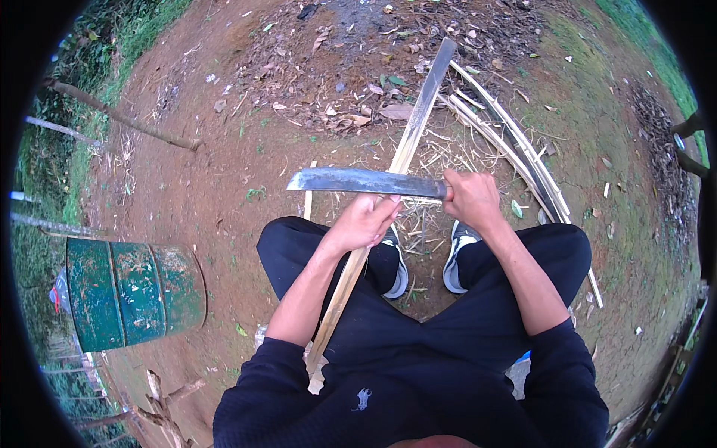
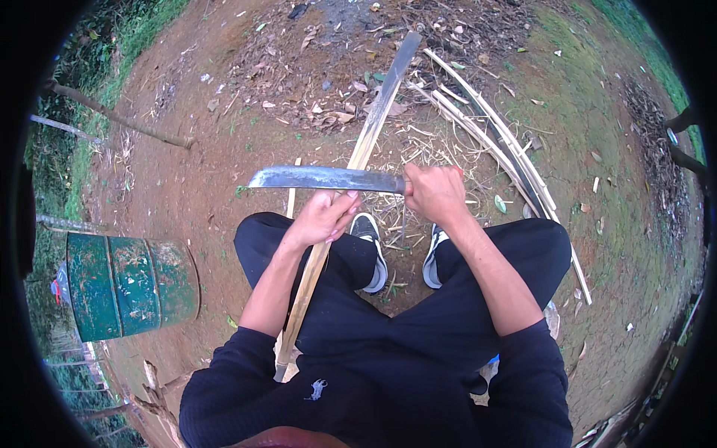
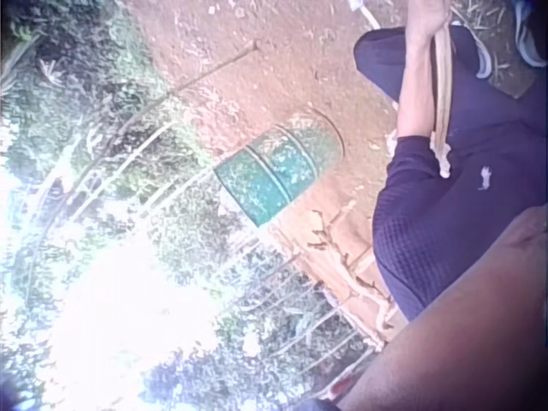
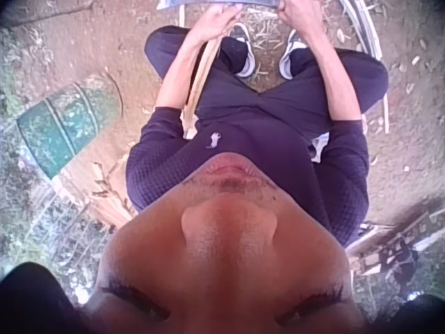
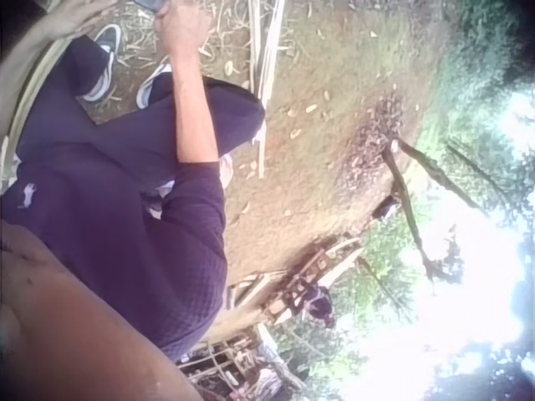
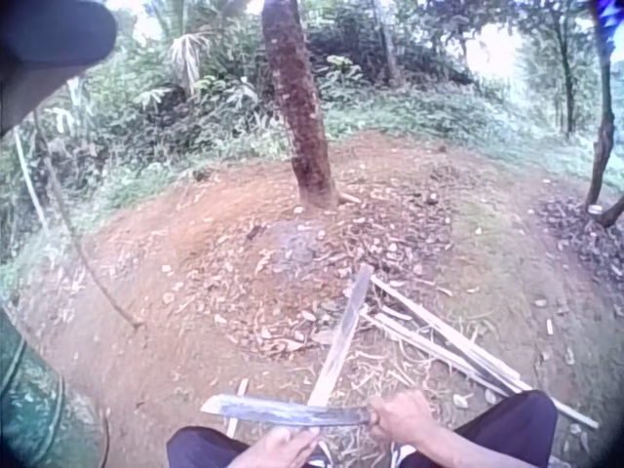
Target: The person uses a machete to shave and smooth the surface of a long, thin piece of wood while sitting outdoors.
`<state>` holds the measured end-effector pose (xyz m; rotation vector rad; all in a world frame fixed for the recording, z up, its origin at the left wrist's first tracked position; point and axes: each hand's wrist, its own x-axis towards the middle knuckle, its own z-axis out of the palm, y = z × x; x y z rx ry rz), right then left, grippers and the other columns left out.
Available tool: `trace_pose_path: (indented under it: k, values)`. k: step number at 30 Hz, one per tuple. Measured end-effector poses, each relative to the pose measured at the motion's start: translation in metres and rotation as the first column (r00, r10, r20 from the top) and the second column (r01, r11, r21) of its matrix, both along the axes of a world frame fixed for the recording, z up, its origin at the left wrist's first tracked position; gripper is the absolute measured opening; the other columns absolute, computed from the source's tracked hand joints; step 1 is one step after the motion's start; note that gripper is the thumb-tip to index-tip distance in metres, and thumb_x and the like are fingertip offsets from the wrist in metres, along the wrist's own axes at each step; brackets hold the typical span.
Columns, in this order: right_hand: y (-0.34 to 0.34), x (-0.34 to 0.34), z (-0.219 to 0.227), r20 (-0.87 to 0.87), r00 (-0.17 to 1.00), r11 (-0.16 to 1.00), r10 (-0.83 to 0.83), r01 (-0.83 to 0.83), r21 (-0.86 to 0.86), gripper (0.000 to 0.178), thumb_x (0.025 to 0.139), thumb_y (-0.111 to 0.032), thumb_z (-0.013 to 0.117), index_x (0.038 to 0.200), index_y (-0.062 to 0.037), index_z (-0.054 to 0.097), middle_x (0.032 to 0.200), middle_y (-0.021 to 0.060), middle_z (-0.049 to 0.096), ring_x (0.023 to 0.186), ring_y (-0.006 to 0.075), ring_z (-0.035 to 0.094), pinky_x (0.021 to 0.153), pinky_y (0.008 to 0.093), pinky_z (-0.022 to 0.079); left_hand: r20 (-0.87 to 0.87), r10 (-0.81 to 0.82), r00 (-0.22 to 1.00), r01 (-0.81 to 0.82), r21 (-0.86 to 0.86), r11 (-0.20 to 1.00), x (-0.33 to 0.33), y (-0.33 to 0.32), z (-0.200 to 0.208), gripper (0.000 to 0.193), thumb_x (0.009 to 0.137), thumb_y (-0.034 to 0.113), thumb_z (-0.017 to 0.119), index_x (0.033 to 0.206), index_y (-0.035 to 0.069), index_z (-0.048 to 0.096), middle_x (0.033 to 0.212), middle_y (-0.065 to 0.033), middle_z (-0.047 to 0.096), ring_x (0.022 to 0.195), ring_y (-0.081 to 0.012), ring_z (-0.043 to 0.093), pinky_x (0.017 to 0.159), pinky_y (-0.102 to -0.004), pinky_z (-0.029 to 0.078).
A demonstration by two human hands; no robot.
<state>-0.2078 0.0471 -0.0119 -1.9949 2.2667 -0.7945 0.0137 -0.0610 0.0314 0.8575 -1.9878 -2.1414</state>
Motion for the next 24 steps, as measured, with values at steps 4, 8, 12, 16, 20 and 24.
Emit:
trace_pose_path:
  k: [4, 8, 12, 16, 20, 24]
  values:
    - [-0.005, -0.012, -0.017, -0.022, 1.0, 0.993, 0.02, -0.022, -0.119, 0.019, 0.064, -0.008, 0.067, 0.075, -0.0073, 0.052, 0.063, 0.0139, 0.061, 0.056, 0.0352, 0.062, 0.056, 0.0482, 0.049, 0.024, 0.016, 1.0, -0.015, -0.058, 0.998, -0.001, 0.005, -0.003, 0.036, 0.107, 0.035, 0.045, 0.085, 0.007, 0.05, 0.05, 0.0068, 0.038, 0.038, -0.0042, 0.037, 0.035, -0.0207, 0.032]
    - [-0.016, -0.064, -0.058, 0.036, 0.926, 0.926, -0.376, 0.376, 0.002, 0.01, 0.079, -0.016, 0.067, 0.083, -0.0069, 0.066, 0.071, 0.0174, 0.068, 0.068, 0.0332, 0.07, 0.065, 0.0478, 0.055, -0.062, 0.08, 0.995, -0.087, -0.12, 0.989, 0.0, 0.002, -0.006, 0.028, 0.106, 0.03, 0.048, 0.115, 0.003, 0.05, 0.068, 0.0041, 0.044, 0.039, -0.0019, 0.036, 0.034, -0.0198, 0.034]
    - [0.007, -0.18, -0.079, 0.159, 0.563, 0.585, -0.811, 0.777, 0.23, 0.032, 0.091, -0.028, 0.053, 0.09, -0.0012, 0.07, 0.084, 0.0258, 0.07, 0.083, 0.0395, 0.071, 0.079, 0.051, 0.054, -0.157, -0.075, 0.985, 0.097, 0.139, 0.986, -0.009, 0.012, 0.007, 0.028, 0.106, 0.022, 0.047, 0.124, 0.001, 0.047, 0.072, 0.0028, 0.047, 0.041, -0.0019, 0.04, 0.033, -0.0189, 0.034]
    - [-0.009, -0.113, -0.057, 0.899, 0.093, 0.695, -0.429, 0.669, 0.262, 0.014, 0.086, -0.012, 0.057, 0.073, -0.0056, 0.056, 0.058, 0.0024, 0.052, 0.043, 0.0137, 0.046, 0.04, 0.0312, 0.037, -0.151, -0.006, 0.988, 0.032, 0.167, 0.985, -0.004, 0.002, -0.001, 0.033, 0.104, 0.021, 0.049, 0.131, 0.002, 0.047, 0.076, -0.0002, 0.051, 0.039, -0.0034, 0.04, 0.033, -0.0185, 0.034]
    - [-0.011, -0.089, -0.04, 0.899, 0.179, 0.761, -0.4, 0.612, 0.217, 0.02, 0.082, -0.009, 0.062, 0.069, -0.0091, 0.048, 0.056, -0.0007, 0.048, 0.044, 0.0112, 0.045, 0.04, 0.0308, 0.034, -0.295, 0.182, 0.938, -0.078, 0.331, 0.94, -0.007, -0.018, -0.011, 0.029, 0.103, 0.022, 0.051, 0.125, 0.002, 0.053, 0.099, -0.0143, 0.066, 0.081, -0.0186, 0.069, 0.061, -0.028, 0.058]
    - [0.0, -0.067, -0.016, 0.721, 0.513, 0.802, -0.465, 0.589, 0.098, 0.022, 0.079, -0.011, 0.065, 0.064, -0.0039, 0.051, 0.053, 0.0019, 0.051, 0.046, 0.0144, 0.048, 0.047, 0.035, 0.038, -0.305, 0.194, 0.932, -0.013, 0.509, 0.861, -0.01, -0.012, 0.003, 0.027, 0.103, 0.022, 0.052, 0.12, 0.002, 0.053, 0.112, -0.0227, 0.064, 0.089, -0.0263, 0.07, 0.069, -0.0338, 0.061]
